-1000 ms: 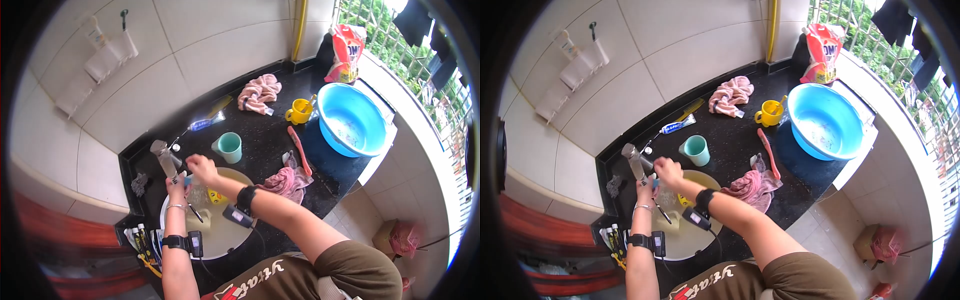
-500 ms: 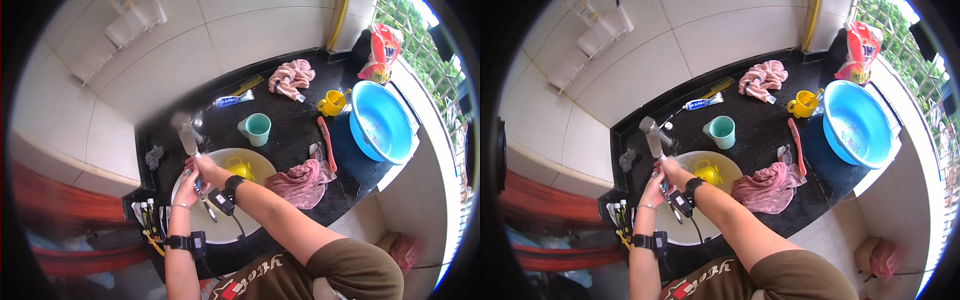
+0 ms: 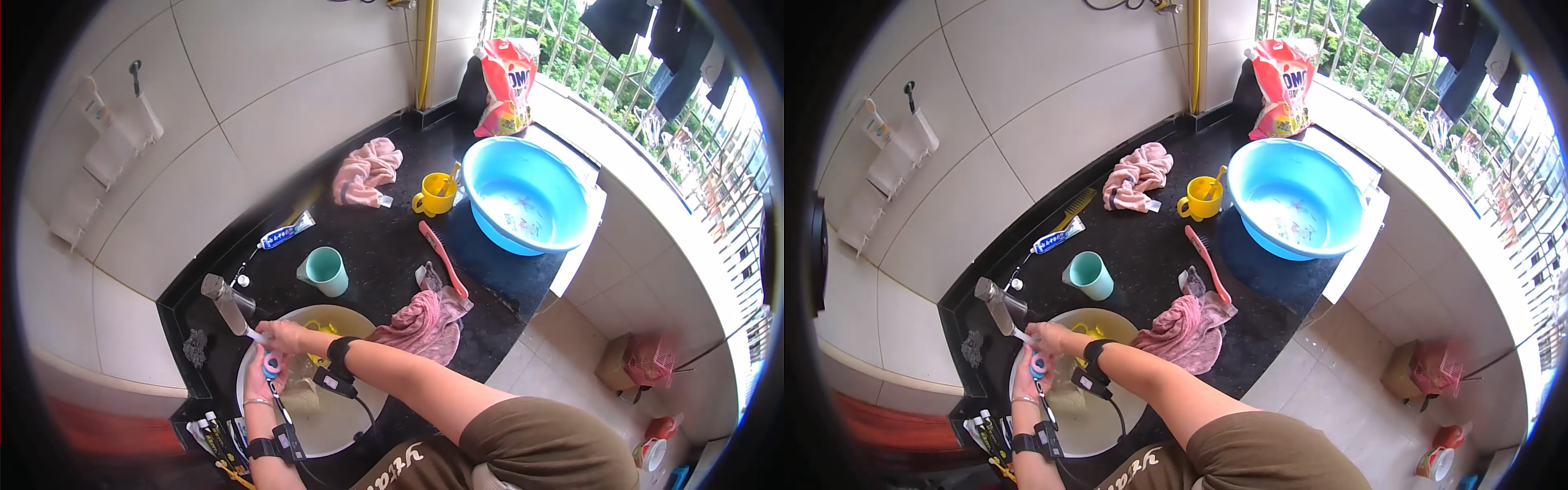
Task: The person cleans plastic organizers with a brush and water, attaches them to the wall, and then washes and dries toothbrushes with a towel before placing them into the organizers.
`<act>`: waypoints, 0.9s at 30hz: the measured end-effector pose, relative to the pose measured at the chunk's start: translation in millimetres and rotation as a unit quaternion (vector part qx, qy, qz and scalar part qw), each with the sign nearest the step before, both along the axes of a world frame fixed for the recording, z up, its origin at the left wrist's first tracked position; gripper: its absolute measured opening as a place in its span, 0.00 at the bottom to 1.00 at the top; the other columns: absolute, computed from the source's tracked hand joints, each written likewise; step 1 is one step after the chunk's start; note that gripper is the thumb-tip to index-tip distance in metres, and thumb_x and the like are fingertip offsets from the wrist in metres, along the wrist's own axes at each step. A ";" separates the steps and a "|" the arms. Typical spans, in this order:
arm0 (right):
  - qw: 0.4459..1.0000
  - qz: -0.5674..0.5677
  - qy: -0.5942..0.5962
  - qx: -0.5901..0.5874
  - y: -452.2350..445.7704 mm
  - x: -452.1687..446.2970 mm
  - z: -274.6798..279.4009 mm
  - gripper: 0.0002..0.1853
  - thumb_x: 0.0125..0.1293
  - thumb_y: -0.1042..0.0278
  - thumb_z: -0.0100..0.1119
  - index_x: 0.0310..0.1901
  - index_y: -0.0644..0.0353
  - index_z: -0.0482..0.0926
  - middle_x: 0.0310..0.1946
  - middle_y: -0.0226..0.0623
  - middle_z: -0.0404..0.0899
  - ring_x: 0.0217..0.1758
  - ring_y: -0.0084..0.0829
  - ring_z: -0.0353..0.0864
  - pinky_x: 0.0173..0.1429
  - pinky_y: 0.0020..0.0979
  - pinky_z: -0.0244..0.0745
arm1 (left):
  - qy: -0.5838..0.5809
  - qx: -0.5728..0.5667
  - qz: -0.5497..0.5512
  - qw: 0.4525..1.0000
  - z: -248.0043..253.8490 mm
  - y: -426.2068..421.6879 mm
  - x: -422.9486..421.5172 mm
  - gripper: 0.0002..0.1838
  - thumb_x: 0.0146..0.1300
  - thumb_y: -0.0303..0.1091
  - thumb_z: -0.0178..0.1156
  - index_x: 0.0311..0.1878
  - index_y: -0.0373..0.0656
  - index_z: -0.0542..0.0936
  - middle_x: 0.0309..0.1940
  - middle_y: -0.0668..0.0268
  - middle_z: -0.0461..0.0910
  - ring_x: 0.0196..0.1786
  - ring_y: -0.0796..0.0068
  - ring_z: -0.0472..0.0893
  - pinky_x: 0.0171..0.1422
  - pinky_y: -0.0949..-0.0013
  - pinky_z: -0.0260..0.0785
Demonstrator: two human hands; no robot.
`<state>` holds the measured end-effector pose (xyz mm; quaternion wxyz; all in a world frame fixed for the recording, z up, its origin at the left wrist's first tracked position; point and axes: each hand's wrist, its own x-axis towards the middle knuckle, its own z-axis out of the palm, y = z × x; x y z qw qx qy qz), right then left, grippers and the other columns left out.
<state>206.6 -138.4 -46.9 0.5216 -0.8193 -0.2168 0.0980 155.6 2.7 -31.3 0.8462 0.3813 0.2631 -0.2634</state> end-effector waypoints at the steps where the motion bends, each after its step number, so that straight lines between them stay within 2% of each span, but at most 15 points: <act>1: 1.000 -0.004 0.000 0.001 1.1 -1.3 -4.0 0.19 0.64 0.50 0.45 0.44 0.58 0.74 0.28 0.46 0.79 0.37 0.49 0.80 0.44 0.43 0.73 | 0.000 0.001 -0.004 1.000 9.4 -6.8 -3.0 0.19 0.62 0.50 0.54 0.42 0.42 0.73 0.31 0.65 0.77 0.33 0.70 0.80 0.33 0.72 0.76; 3: 0.980 -0.073 -0.093 -0.158 7.1 -5.5 -7.5 0.18 0.64 0.53 0.45 0.40 0.61 0.74 0.25 0.46 0.79 0.32 0.47 0.81 0.38 0.46 0.74 | -0.111 0.056 -0.066 0.990 20.0 -16.0 -9.2 0.12 0.63 0.40 0.54 0.47 0.46 0.72 0.38 0.65 0.77 0.45 0.66 0.78 0.48 0.62 0.76; 4: 0.976 -0.113 -0.118 -0.148 11.2 -4.5 -6.5 0.15 0.64 0.58 0.46 0.38 0.63 0.74 0.22 0.46 0.79 0.29 0.48 0.81 0.34 0.46 0.75 | -0.099 0.021 -0.068 0.992 16.5 -12.4 -6.3 0.09 0.63 0.34 0.54 0.46 0.45 0.71 0.39 0.65 0.77 0.47 0.67 0.76 0.51 0.60 0.73; 7: 0.980 -0.118 -0.011 -0.159 23.7 1.2 -5.1 0.15 0.62 0.57 0.48 0.39 0.62 0.73 0.25 0.46 0.79 0.31 0.49 0.81 0.34 0.44 0.75 | -0.116 -0.003 -0.120 0.986 -1.4 11.6 -2.0 0.08 0.62 0.33 0.55 0.44 0.46 0.71 0.35 0.67 0.77 0.41 0.71 0.76 0.43 0.68 0.73; 8: 0.979 -0.094 -0.049 -0.173 26.8 0.8 -12.7 0.14 0.61 0.58 0.51 0.40 0.62 0.73 0.26 0.43 0.80 0.29 0.43 0.81 0.33 0.40 0.75 | -0.101 0.030 -0.104 0.989 -3.2 17.8 -1.9 0.05 0.62 0.32 0.55 0.39 0.44 0.72 0.28 0.67 0.73 0.31 0.75 0.73 0.34 0.72 0.70; 9: 0.980 -0.091 -0.048 -0.172 29.4 0.4 -9.3 0.14 0.61 0.58 0.51 0.40 0.62 0.73 0.26 0.43 0.80 0.29 0.43 0.81 0.33 0.40 0.75 | -0.101 0.031 -0.101 0.989 -2.9 22.4 -1.4 0.05 0.62 0.32 0.55 0.39 0.44 0.72 0.28 0.67 0.73 0.31 0.75 0.73 0.34 0.72 0.70; 10: 0.996 -0.045 0.059 -0.048 29.9 2.7 -5.6 0.13 0.59 0.62 0.52 0.41 0.62 0.73 0.26 0.40 0.78 0.28 0.37 0.79 0.32 0.37 0.74 | -0.076 0.055 -0.026 0.995 -4.5 28.0 1.4 0.04 0.62 0.32 0.55 0.38 0.44 0.72 0.26 0.68 0.73 0.28 0.77 0.73 0.31 0.75 0.68; 12: 0.941 0.045 0.270 0.198 29.6 4.5 -3.4 0.14 0.56 0.70 0.55 0.44 0.64 0.74 0.25 0.36 0.76 0.25 0.24 0.75 0.30 0.32 0.73 | -0.075 0.059 0.046 0.994 -7.8 39.1 1.0 0.03 0.61 0.30 0.56 0.37 0.45 0.73 0.25 0.69 0.75 0.23 0.82 0.71 0.26 0.80 0.66; 13: 0.942 0.045 0.270 0.197 29.5 7.1 -7.9 0.14 0.56 0.70 0.55 0.44 0.64 0.74 0.25 0.36 0.76 0.25 0.24 0.75 0.30 0.32 0.73 | -0.075 0.058 0.047 0.994 -10.3 38.5 3.9 0.03 0.61 0.30 0.56 0.37 0.45 0.73 0.25 0.69 0.75 0.23 0.82 0.71 0.26 0.80 0.66; 15: 0.892 -0.139 0.320 0.289 36.2 4.7 -20.1 0.11 0.56 0.69 0.56 0.40 0.64 0.77 0.23 0.36 0.77 0.22 0.24 0.77 0.27 0.29 0.73 | -0.094 0.067 -0.023 0.993 -9.9 37.0 6.3 0.04 0.60 0.30 0.56 0.38 0.43 0.75 0.26 0.69 0.76 0.25 0.81 0.73 0.27 0.79 0.69; 17: 0.910 -0.227 0.286 0.194 34.4 4.8 -21.9 0.10 0.55 0.66 0.58 0.33 0.64 0.79 0.20 0.37 0.78 0.19 0.25 0.78 0.25 0.28 0.74 | -0.096 0.106 -0.007 0.990 -3.5 17.0 1.9 0.09 0.60 0.29 0.56 0.43 0.40 0.75 0.30 0.65 0.79 0.28 0.76 0.77 0.28 0.75 0.72; 18: 0.946 -0.212 0.222 0.107 27.3 3.3 -21.9 0.13 0.53 0.61 0.61 0.33 0.63 0.81 0.23 0.43 0.81 0.29 0.34 0.83 0.37 0.34 0.78 | -0.117 0.119 -0.015 0.986 0.9 8.6 -2.8 0.08 0.60 0.28 0.55 0.43 0.39 0.75 0.32 0.62 0.79 0.28 0.74 0.78 0.28 0.74 0.73; 22: 0.989 -0.072 0.129 0.012 2.4 -1.0 -5.3 0.09 0.52 0.67 0.56 0.29 0.64 0.80 0.17 0.40 0.79 0.22 0.31 0.82 0.31 0.30 0.77 | -0.032 0.109 -0.007 0.994 -8.8 13.8 -8.7 0.06 0.58 0.31 0.58 0.36 0.40 0.77 0.23 0.67 0.76 0.23 0.79 0.75 0.25 0.75 0.68; 25: 0.958 0.070 0.229 0.160 -10.0 -0.4 -8.3 0.13 0.58 0.70 0.54 0.42 0.68 0.76 0.33 0.37 0.79 0.33 0.24 0.80 0.34 0.26 0.78 | -0.065 0.159 0.004 0.985 -1.6 14.7 -10.9 0.05 0.57 0.32 0.58 0.33 0.40 0.78 0.22 0.67 0.76 0.21 0.79 0.74 0.23 0.75 0.67; 27: 0.953 0.067 0.236 0.176 -10.3 -2.0 -6.4 0.15 0.57 0.70 0.55 0.45 0.68 0.75 0.35 0.36 0.79 0.34 0.23 0.79 0.36 0.25 0.78 | -0.073 0.172 0.015 0.982 6.0 9.7 -11.3 0.05 0.57 0.32 0.58 0.33 0.41 0.78 0.22 0.67 0.76 0.21 0.79 0.74 0.23 0.76 0.67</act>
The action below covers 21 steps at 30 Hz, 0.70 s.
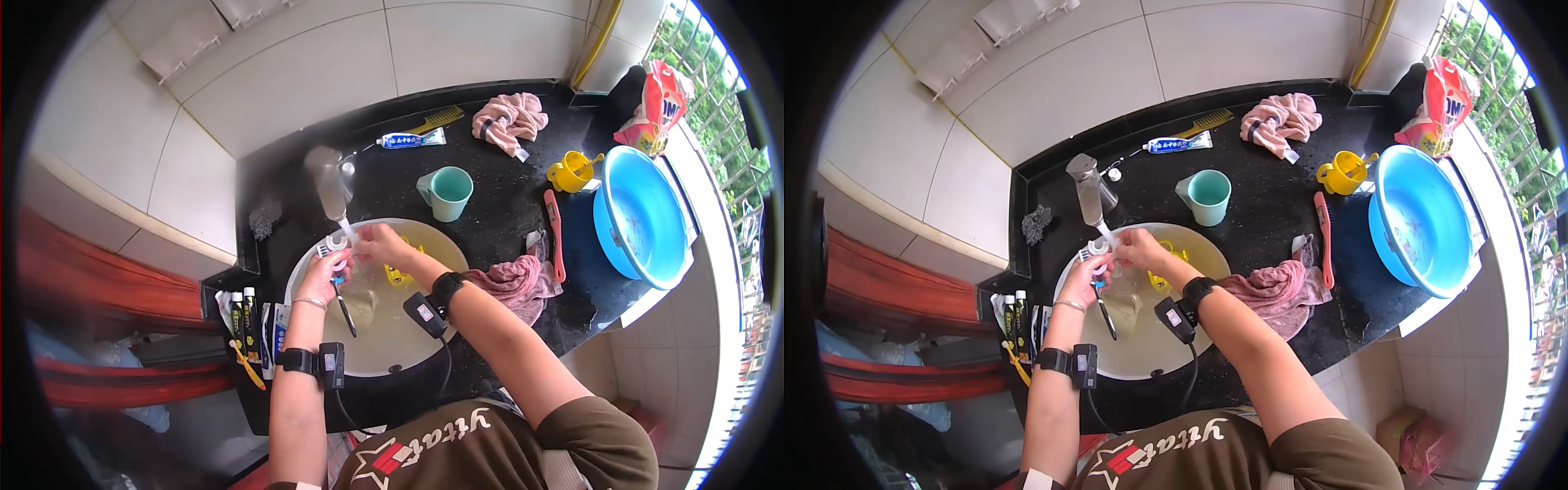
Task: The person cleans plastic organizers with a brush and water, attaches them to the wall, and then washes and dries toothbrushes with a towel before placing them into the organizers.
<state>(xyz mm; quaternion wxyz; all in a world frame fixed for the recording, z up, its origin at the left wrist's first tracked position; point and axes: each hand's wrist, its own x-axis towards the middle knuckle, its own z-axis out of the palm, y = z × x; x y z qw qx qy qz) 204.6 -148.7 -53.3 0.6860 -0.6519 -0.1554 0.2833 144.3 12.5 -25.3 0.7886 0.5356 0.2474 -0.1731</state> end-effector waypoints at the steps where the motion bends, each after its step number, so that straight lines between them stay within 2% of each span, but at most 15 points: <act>1: 0.999 -0.009 0.007 0.031 1.0 -1.2 0.8 0.15 0.56 0.71 0.57 0.44 0.68 0.75 0.33 0.36 0.79 0.32 0.23 0.79 0.35 0.25 0.77 | -0.013 0.011 0.001 1.000 3.7 -1.5 -1.0 0.05 0.56 0.31 0.58 0.32 0.41 0.78 0.22 0.67 0.76 0.20 0.80 0.73 0.23 0.76 0.67; 5: 0.999 -0.022 -0.024 -0.010 4.3 -0.5 4.8 0.14 0.56 0.70 0.55 0.43 0.69 0.76 0.31 0.36 0.79 0.28 0.23 0.78 0.32 0.25 0.77 | -0.018 0.038 0.012 0.999 0.2 -4.9 -4.2 0.04 0.56 0.31 0.60 0.32 0.41 0.77 0.22 0.67 0.77 0.21 0.80 0.74 0.23 0.76 0.67; 7: 0.979 -0.148 -0.061 -0.129 12.8 -4.7 11.1 0.10 0.57 0.67 0.56 0.33 0.67 0.78 0.23 0.33 0.78 0.24 0.21 0.76 0.28 0.24 0.74 | -0.044 0.037 0.016 0.998 4.5 -18.7 -7.2 0.04 0.56 0.31 0.60 0.33 0.41 0.77 0.22 0.67 0.77 0.21 0.80 0.74 0.23 0.77 0.67; 8: 0.979 -0.145 -0.060 -0.128 14.8 -4.8 9.1 0.10 0.57 0.67 0.56 0.33 0.67 0.78 0.23 0.33 0.78 0.24 0.21 0.76 0.28 0.24 0.74 | -0.071 0.037 0.019 0.997 5.1 -23.5 -8.7 0.04 0.56 0.30 0.60 0.33 0.42 0.77 0.22 0.66 0.77 0.21 0.80 0.74 0.23 0.77 0.67; 10: 0.979 -0.164 0.098 -0.069 18.9 -0.1 -1.8 0.13 0.60 0.64 0.55 0.30 0.68 0.78 0.22 0.33 0.78 0.24 0.23 0.78 0.28 0.23 0.73 | -0.095 0.049 0.024 0.994 1.1 -24.1 -8.2 0.05 0.56 0.31 0.61 0.34 0.42 0.78 0.23 0.66 0.77 0.21 0.80 0.74 0.24 0.77 0.67; 11: 0.965 -0.168 0.182 0.084 20.0 -3.1 -8.5 0.12 0.61 0.65 0.55 0.33 0.68 0.78 0.22 0.33 0.78 0.24 0.24 0.78 0.29 0.23 0.74 | -0.106 0.049 0.045 0.992 0.7 -22.0 -7.7 0.05 0.56 0.31 0.61 0.35 0.42 0.78 0.23 0.66 0.77 0.21 0.80 0.74 0.24 0.77 0.67; 12: 0.966 -0.164 0.181 0.084 17.6 -8.2 -4.8 0.12 0.61 0.65 0.55 0.33 0.68 0.78 0.22 0.33 0.78 0.24 0.24 0.78 0.29 0.23 0.74 | -0.116 0.049 0.067 0.990 -0.5 -20.0 -8.0 0.05 0.56 0.31 0.60 0.35 0.42 0.78 0.23 0.66 0.77 0.21 0.80 0.74 0.24 0.77 0.67; 14: 0.965 -0.105 0.151 0.186 12.1 -16.6 10.0 0.11 0.63 0.70 0.53 0.40 0.71 0.77 0.28 0.37 0.79 0.24 0.26 0.79 0.36 0.25 0.78 | -0.104 0.045 0.065 0.991 -6.1 -8.8 -8.6 0.06 0.57 0.31 0.59 0.37 0.42 0.78 0.24 0.68 0.77 0.22 0.80 0.75 0.24 0.76 0.67; 15: 0.972 -0.089 0.099 0.194 13.4 -17.4 12.1 0.12 0.62 0.69 0.55 0.39 0.72 0.77 0.27 0.36 0.79 0.25 0.26 0.79 0.38 0.26 0.77 | -0.090 0.012 0.074 0.993 -6.5 -6.6 -8.9 0.05 0.57 0.30 0.59 0.36 0.42 0.78 0.24 0.67 0.77 0.22 0.80 0.74 0.24 0.76 0.67; 16: 0.972 -0.090 0.100 0.194 12.0 -17.7 14.0 0.12 0.62 0.69 0.55 0.39 0.72 0.77 0.27 0.36 0.79 0.25 0.26 0.79 0.38 0.26 0.77 | -0.076 -0.020 0.082 0.994 -7.1 -5.8 -9.5 0.05 0.57 0.30 0.60 0.36 0.42 0.78 0.24 0.67 0.77 0.22 0.80 0.74 0.24 0.76 0.66; 18: 0.995 -0.095 -0.033 0.019 6.7 -15.3 19.9 0.11 0.62 0.66 0.54 0.37 0.68 0.78 0.24 0.35 0.79 0.25 0.26 0.79 0.33 0.25 0.75 | -0.064 -0.045 0.063 0.995 -2.6 -10.8 -12.0 0.05 0.57 0.30 0.60 0.36 0.41 0.78 0.24 0.67 0.77 0.22 0.80 0.74 0.24 0.76 0.66; 19: 0.995 -0.096 -0.032 0.019 9.8 -12.2 19.9 0.11 0.62 0.66 0.54 0.37 0.68 0.78 0.24 0.35 0.79 0.25 0.26 0.79 0.33 0.25 0.75 | -0.053 -0.070 0.045 0.995 1.4 -14.3 -13.4 0.05 0.57 0.30 0.60 0.36 0.41 0.78 0.23 0.67 0.77 0.23 0.80 0.74 0.25 0.76 0.66; 20: 0.984 -0.137 -0.081 -0.085 15.3 -7.8 20.4 0.12 0.63 0.63 0.53 0.35 0.66 0.77 0.21 0.32 0.77 0.23 0.24 0.77 0.30 0.24 0.74 | -0.052 -0.070 0.045 0.995 3.1 -17.0 -13.3 0.05 0.57 0.30 0.60 0.36 0.41 0.78 0.23 0.67 0.77 0.23 0.80 0.74 0.25 0.76 0.66; 21: 0.958 -0.175 -0.129 -0.189 18.4 -5.7 17.5 0.13 0.64 0.60 0.51 0.33 0.64 0.76 0.18 0.30 0.75 0.21 0.22 0.76 0.28 0.23 0.73 | -0.078 -0.020 0.024 0.996 4.5 -20.0 -13.6 0.05 0.57 0.30 0.60 0.37 0.41 0.78 0.24 0.67 0.77 0.23 0.80 0.74 0.25 0.76 0.66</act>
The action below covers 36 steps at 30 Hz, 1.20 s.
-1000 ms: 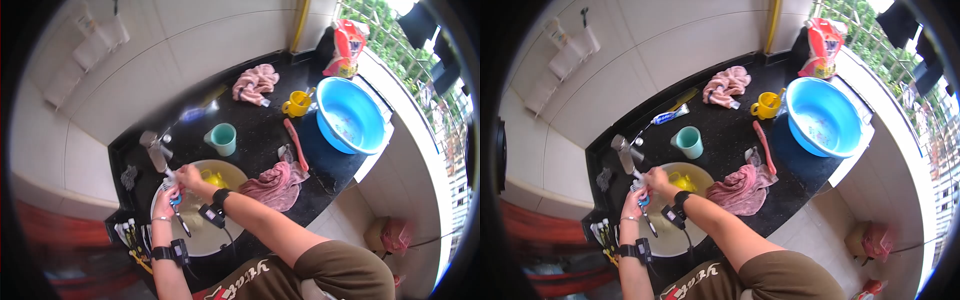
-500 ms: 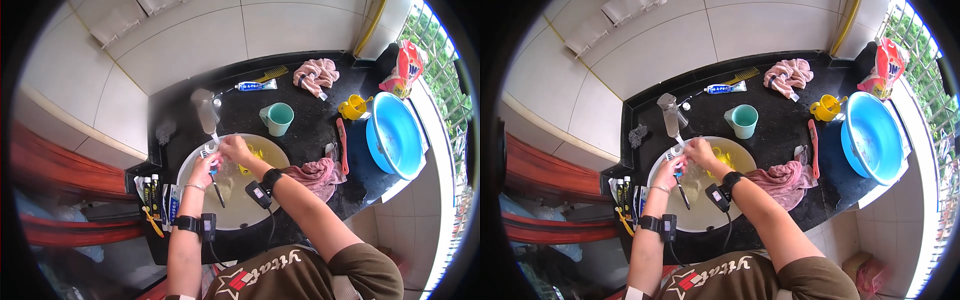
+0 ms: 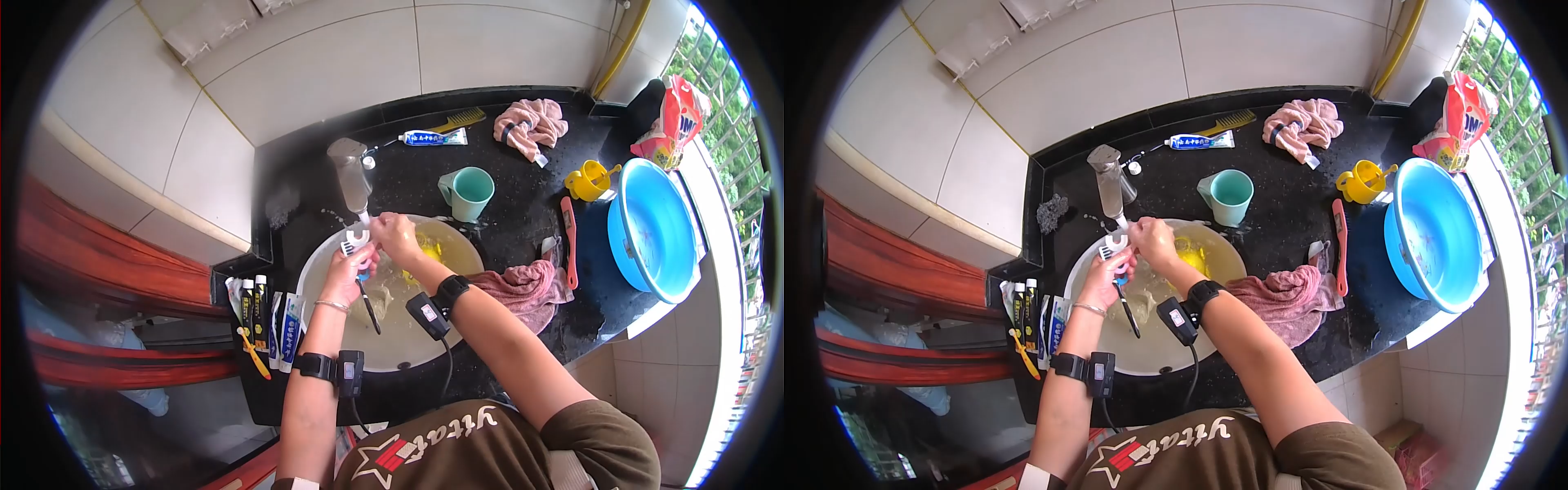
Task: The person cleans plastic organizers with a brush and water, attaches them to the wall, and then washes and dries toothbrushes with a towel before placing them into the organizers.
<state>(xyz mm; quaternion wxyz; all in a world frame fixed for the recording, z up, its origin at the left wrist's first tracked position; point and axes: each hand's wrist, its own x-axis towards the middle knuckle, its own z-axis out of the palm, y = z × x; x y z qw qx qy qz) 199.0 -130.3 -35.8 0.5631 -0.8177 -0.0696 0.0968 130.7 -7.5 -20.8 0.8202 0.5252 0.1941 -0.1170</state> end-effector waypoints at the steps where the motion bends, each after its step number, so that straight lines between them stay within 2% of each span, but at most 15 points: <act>1: 1.000 0.000 0.000 0.000 0.2 0.2 -3.3 0.13 0.64 0.60 0.51 0.33 0.64 0.76 0.18 0.30 0.75 0.21 0.22 0.76 0.28 0.23 0.73 | -0.025 0.052 -0.017 0.998 2.9 -1.8 -0.4 0.06 0.57 0.30 0.60 0.37 0.41 0.78 0.24 0.68 0.77 0.24 0.80 0.75 0.26 0.77 0.66; 4: 0.907 0.004 0.293 0.301 -3.5 4.9 -11.0 0.19 0.65 0.49 0.51 0.32 0.59 0.77 0.19 0.30 0.74 0.19 0.22 0.72 0.28 0.23 0.71 | -0.026 0.041 -0.017 0.999 13.3 1.0 -3.9 0.07 0.57 0.30 0.60 0.39 0.41 0.78 0.26 0.68 0.78 0.26 0.80 0.76 0.28 0.76 0.68; 7: 0.856 0.052 0.367 0.360 -12.9 2.8 -4.2 0.14 0.65 0.54 0.52 0.33 0.58 0.76 0.24 0.28 0.75 0.28 0.22 0.74 0.31 0.24 0.70 | -0.012 0.017 -0.014 1.000 13.3 13.3 -5.1 0.09 0.57 0.30 0.60 0.42 0.41 0.77 0.30 0.65 0.79 0.30 0.78 0.78 0.32 0.75 0.70; 9: 0.879 0.088 0.366 0.293 -20.2 12.0 0.6 0.11 0.65 0.60 0.53 0.39 0.59 0.77 0.29 0.30 0.78 0.31 0.22 0.75 0.38 0.24 0.72 | -0.002 0.011 -0.011 1.000 11.8 18.2 -4.5 0.11 0.57 0.30 0.60 0.44 0.42 0.76 0.33 0.64 0.80 0.32 0.77 0.79 0.35 0.75 0.71; 10: 0.952 0.080 0.203 0.214 -19.9 19.5 0.0 0.11 0.63 0.62 0.54 0.42 0.60 0.77 0.32 0.32 0.79 0.33 0.26 0.77 0.40 0.27 0.73 | -0.010 0.001 -0.020 1.000 11.7 19.9 -3.8 0.12 0.58 0.30 0.59 0.46 0.42 0.75 0.36 0.63 0.80 0.34 0.76 0.79 0.36 0.74 0.72; 12: 0.993 0.019 -0.058 0.100 -17.8 28.9 17.0 0.16 0.60 0.69 0.53 0.50 0.60 0.74 0.40 0.37 0.79 0.39 0.30 0.79 0.46 0.30 0.73 | -0.005 -0.005 -0.035 0.999 14.7 20.5 -1.4 0.15 0.57 0.29 0.60 0.48 0.42 0.73 0.38 0.62 0.80 0.34 0.75 0.79 0.37 0.73 0.72; 15: 0.951 -0.039 -0.284 0.118 -14.5 29.6 72.5 0.21 0.60 0.75 0.49 0.56 0.58 0.70 0.49 0.43 0.76 0.49 0.36 0.78 0.54 0.32 0.70 | 0.001 -0.040 -0.039 0.998 16.9 15.1 0.6 0.15 0.56 0.28 0.61 0.47 0.42 0.73 0.37 0.62 0.80 0.33 0.77 0.78 0.36 0.73 0.72; 20: 0.879 0.031 -0.467 -0.097 -26.8 36.9 74.6 0.23 0.52 0.82 0.45 0.52 0.61 0.72 0.39 0.43 0.80 0.38 0.42 0.80 0.58 0.39 0.68 | 0.015 -0.069 -0.060 0.996 11.6 13.0 6.7 0.13 0.56 0.31 0.61 0.45 0.42 0.75 0.34 0.66 0.79 0.31 0.77 0.77 0.35 0.73 0.71; 25: 0.905 0.047 -0.410 -0.098 -38.5 23.0 78.8 0.20 0.56 0.77 0.49 0.53 0.61 0.71 0.43 0.44 0.79 0.40 0.42 0.80 0.51 0.35 0.74 | 0.047 -0.105 -0.016 0.993 11.4 13.5 2.6 0.10 0.58 0.35 0.61 0.41 0.43 0.77 0.31 0.67 0.78 0.31 0.75 0.77 0.35 0.72 0.71; 27: 0.975 0.007 -0.178 0.132 -35.7 20.8 71.6 0.18 0.60 0.71 0.52 0.53 0.62 0.70 0.45 0.43 0.78 0.40 0.38 0.81 0.47 0.32 0.75 | 0.043 -0.105 -0.015 0.993 11.9 16.3 0.4 0.10 0.59 0.38 0.60 0.39 0.43 0.76 0.29 0.68 0.77 0.29 0.75 0.76 0.33 0.71 0.70; 29: 0.973 -0.034 -0.159 0.162 -30.1 21.7 30.7 0.18 0.60 0.66 0.55 0.51 0.62 0.70 0.43 0.43 0.78 0.43 0.34 0.79 0.48 0.32 0.73 | 0.046 -0.228 -0.032 0.972 11.6 20.5 -1.8 0.10 0.61 0.40 0.57 0.37 0.43 0.75 0.27 0.69 0.75 0.28 0.75 0.75 0.32 0.71 0.69; 32: 0.970 0.127 0.096 0.185 -23.8 -11.0 21.2 0.22 0.64 0.54 0.53 0.53 0.61 0.70 0.40 0.40 0.79 0.47 0.29 0.76 0.48 0.31 0.71 | 0.031 -0.146 -0.062 0.987 10.9 17.5 -5.5 0.08 0.60 0.35 0.54 0.37 0.40 0.75 0.28 0.66 0.76 0.30 0.73 0.77 0.33 0.70 0.70; 34: 0.952 0.177 0.180 0.174 -17.2 -34.6 43.4 0.21 0.66 0.49 0.48 0.52 0.57 0.73 0.36 0.35 0.78 0.36 0.29 0.77 0.41 0.34 0.73 | 0.021 -0.081 -0.081 0.993 16.9 9.2 -11.4 0.07 0.59 0.32 0.55 0.36 0.38 0.75 0.29 0.64 0.77 0.31 0.73 0.78 0.34 0.70 0.71; 35: 0.990 0.135 -0.015 0.039 -5.4 -31.0 14.9 0.19 0.65 0.49 0.49 0.45 0.57 0.77 0.28 0.39 0.79 0.30 0.34 0.79 0.38 0.38 0.73 | 0.017 -0.018 -0.109 0.994 22.1 0.4 -16.1 0.06 0.57 0.30 0.55 0.35 0.37 0.76 0.29 0.63 0.77 0.30 0.72 0.78 0.34 0.71 0.71; 36: 0.991 0.120 -0.050 -0.045 -2.0 -34.1 20.2 0.19 0.64 0.49 0.49 0.41 0.58 0.78 0.27 0.41 0.79 0.31 0.37 0.80 0.39 0.39 0.73 | 0.015 0.045 -0.135 0.990 25.0 -5.0 -20.8 0.05 0.55 0.28 0.55 0.34 0.37 0.76 0.28 0.62 0.78 0.30 0.72 0.79 0.33 0.72 0.71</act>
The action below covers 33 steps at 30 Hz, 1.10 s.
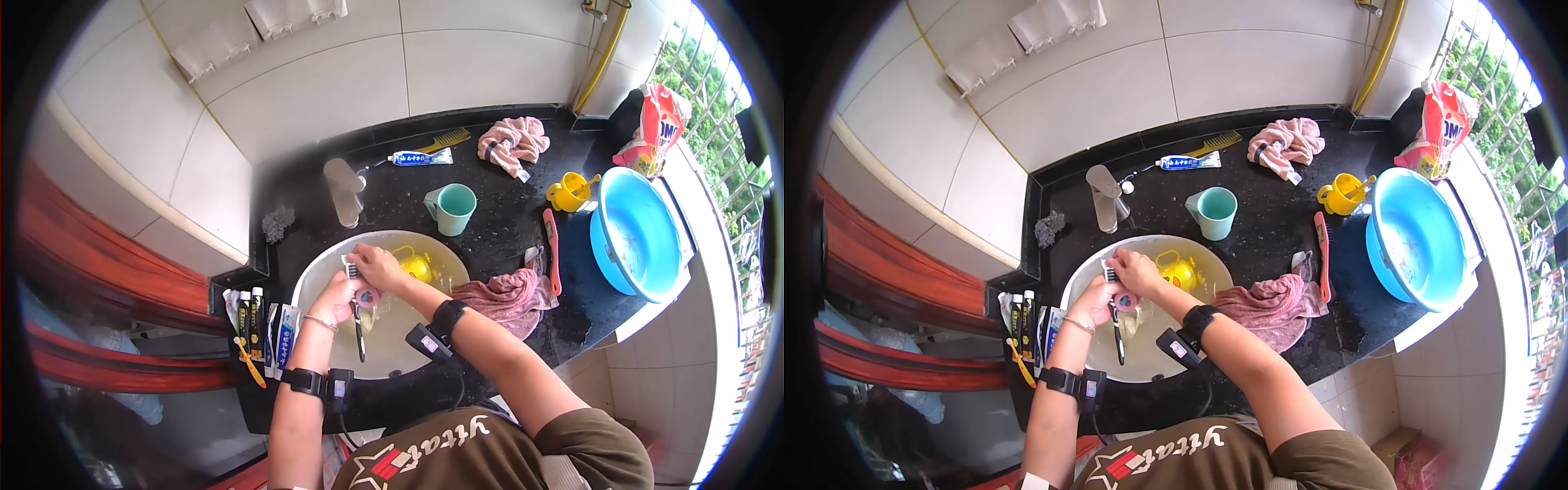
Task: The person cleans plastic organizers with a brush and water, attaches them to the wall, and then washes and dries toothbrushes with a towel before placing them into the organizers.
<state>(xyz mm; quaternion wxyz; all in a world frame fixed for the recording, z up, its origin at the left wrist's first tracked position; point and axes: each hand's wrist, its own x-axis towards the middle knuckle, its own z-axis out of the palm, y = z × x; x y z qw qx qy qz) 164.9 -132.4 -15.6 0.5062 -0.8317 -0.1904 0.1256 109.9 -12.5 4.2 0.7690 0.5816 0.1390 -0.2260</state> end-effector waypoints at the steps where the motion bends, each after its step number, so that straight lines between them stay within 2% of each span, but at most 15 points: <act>1: 0.996 -0.016 -0.044 -0.079 2.2 -4.2 6.1 0.19 0.64 0.49 0.49 0.38 0.58 0.78 0.25 0.42 0.79 0.32 0.40 0.80 0.41 0.40 0.73 | 0.000 0.002 0.002 1.000 -1.1 -0.7 -4.5 0.05 0.55 0.28 0.55 0.34 0.37 0.76 0.28 0.62 0.78 0.30 0.72 0.79 0.33 0.72 0.71; 5: 0.993 -0.041 -0.051 -0.099 7.3 -3.3 9.3 0.21 0.63 0.46 0.47 0.33 0.56 0.79 0.27 0.40 0.80 0.33 0.42 0.80 0.42 0.40 0.73 | 0.025 0.002 -0.001 1.000 -2.7 -6.8 -12.9 0.04 0.55 0.28 0.57 0.30 0.38 0.76 0.22 0.64 0.76 0.24 0.74 0.77 0.28 0.73 0.69; 7: 0.994 0.040 0.058 -0.083 2.9 12.2 30.5 0.22 0.63 0.45 0.46 0.31 0.55 0.81 0.28 0.40 0.81 0.33 0.41 0.81 0.43 0.39 0.73 | 0.030 -0.043 0.036 0.998 -9.3 -5.0 -15.2 0.06 0.57 0.32 0.59 0.29 0.39 0.76 0.21 0.66 0.75 0.21 0.76 0.74 0.26 0.74 0.66; 8: 0.975 0.116 0.116 -0.149 -2.5 25.8 51.1 0.24 0.61 0.40 0.46 0.32 0.52 0.82 0.29 0.38 0.82 0.37 0.38 0.82 0.42 0.36 0.75 | 0.052 -0.067 0.068 0.994 0.7 -9.1 -18.7 0.06 0.59 0.33 0.58 0.32 0.41 0.76 0.21 0.68 0.73 0.21 0.78 0.72 0.26 0.74 0.64; 11: 0.917 0.184 -0.114 -0.335 -25.8 90.7 67.1 0.21 0.54 0.42 0.54 0.36 0.50 0.83 0.30 0.32 0.82 0.43 0.33 0.81 0.45 0.39 0.74 | 0.038 -0.157 0.093 0.982 4.2 1.3 -25.5 0.08 0.61 0.31 0.56 0.43 0.44 0.74 0.21 0.71 0.70 0.25 0.76 0.71 0.32 0.71 0.66; 12: 0.900 0.173 0.027 -0.400 -33.8 104.9 109.7 0.19 0.53 0.47 0.55 0.36 0.52 0.83 0.33 0.34 0.82 0.44 0.35 0.81 0.46 0.38 0.74 | 0.032 -0.139 0.121 0.982 2.6 5.1 -27.8 0.10 0.62 0.31 0.55 0.47 0.45 0.73 0.23 0.70 0.69 0.26 0.76 0.71 0.34 0.70 0.68; 13: 0.892 0.193 0.042 -0.406 -39.3 155.6 87.8 0.18 0.52 0.51 0.56 0.37 0.55 0.83 0.37 0.39 0.82 0.45 0.38 0.80 0.46 0.37 0.74 | 0.025 -0.138 0.133 0.981 4.6 7.4 -32.2 0.10 0.62 0.31 0.55 0.47 0.45 0.73 0.23 0.70 0.69 0.26 0.76 0.71 0.34 0.70 0.68; 14: 0.882 0.077 -0.124 -0.447 -51.8 154.0 116.6 0.18 0.52 0.54 0.58 0.39 0.58 0.81 0.39 0.44 0.80 0.46 0.42 0.80 0.47 0.37 0.75 | 0.023 -0.168 0.146 0.975 8.7 7.6 -36.7 0.10 0.63 0.31 0.54 0.47 0.44 0.73 0.23 0.70 0.70 0.26 0.76 0.71 0.35 0.69 0.68; 15: 0.895 0.019 -0.104 -0.433 -55.4 167.3 130.0 0.18 0.50 0.57 0.60 0.41 0.60 0.81 0.41 0.46 0.80 0.48 0.42 0.79 0.49 0.39 0.74 | 0.021 -0.197 0.158 0.967 11.5 8.4 -41.7 0.10 0.63 0.32 0.54 0.47 0.43 0.73 0.24 0.69 0.70 0.26 0.76 0.71 0.35 0.69 0.69; 18: 0.901 -0.001 -0.107 -0.421 -55.2 267.1 76.4 0.19 0.50 0.60 0.62 0.43 0.61 0.80 0.46 0.46 0.78 0.52 0.43 0.77 0.52 0.41 0.73 | 0.025 -0.226 0.176 0.958 12.0 10.8 -58.4 0.10 0.63 0.32 0.54 0.47 0.43 0.73 0.25 0.68 0.71 0.28 0.75 0.73 0.34 0.68 0.69; 21: 0.905 -0.020 -0.090 -0.416 -42.0 266.7 73.9 0.20 0.51 0.64 0.62 0.47 0.60 0.78 0.51 0.45 0.75 0.56 0.45 0.73 0.54 0.44 0.71 | 0.032 -0.223 0.204 0.953 12.9 15.8 -73.4 0.11 0.63 0.32 0.55 0.47 0.42 0.72 0.25 0.67 0.71 0.28 0.75 0.73 0.34 0.69 0.69; 23: 0.863 -0.009 -0.146 -0.483 -32.7 258.7 60.7 0.19 0.53 0.67 0.61 0.49 0.55 0.77 0.52 0.42 0.73 0.58 0.45 0.70 0.55 0.44 0.70 | 0.028 -0.231 0.222 0.947 14.6 18.2 -81.1 0.11 0.63 0.33 0.55 0.48 0.42 0.71 0.25 0.67 0.71 0.27 0.75 0.72 0.35 0.69 0.67; 27: 0.827 0.028 -0.247 -0.503 -23.3 257.9 23.8 0.17 0.55 0.70 0.59 0.48 0.55 0.76 0.49 0.39 0.74 0.56 0.42 0.72 0.55 0.40 0.71 | 0.022 -0.186 0.236 0.953 21.1 22.8 -89.3 0.10 0.64 0.34 0.54 0.47 0.46 0.72 0.26 0.69 0.69 0.28 0.77 0.70 0.36 0.69 0.65; 30: 0.829 0.040 -0.253 -0.497 -17.0 271.3 5.5 0.23 0.47 0.70 0.65 0.48 0.58 0.74 0.44 0.42 0.77 0.50 0.45 0.76 0.52 0.38 0.74 | 0.023 -0.183 0.245 0.952 21.9 26.2 -87.7 0.10 0.64 0.34 0.54 0.47 0.46 0.72 0.26 0.68 0.70 0.28 0.76 0.70 0.36 0.70 0.65; 33: 0.791 0.067 -0.337 -0.506 -26.1 264.0 22.9 0.13 0.52 0.71 0.61 0.42 0.56 0.77 0.41 0.42 0.79 0.47 0.42 0.78 0.49 0.36 0.75 | 0.029 -0.189 0.246 0.950 21.1 25.0 -82.1 0.10 0.63 0.34 0.55 0.47 0.45 0.72 0.26 0.68 0.70 0.29 0.76 0.70 0.36 0.70 0.65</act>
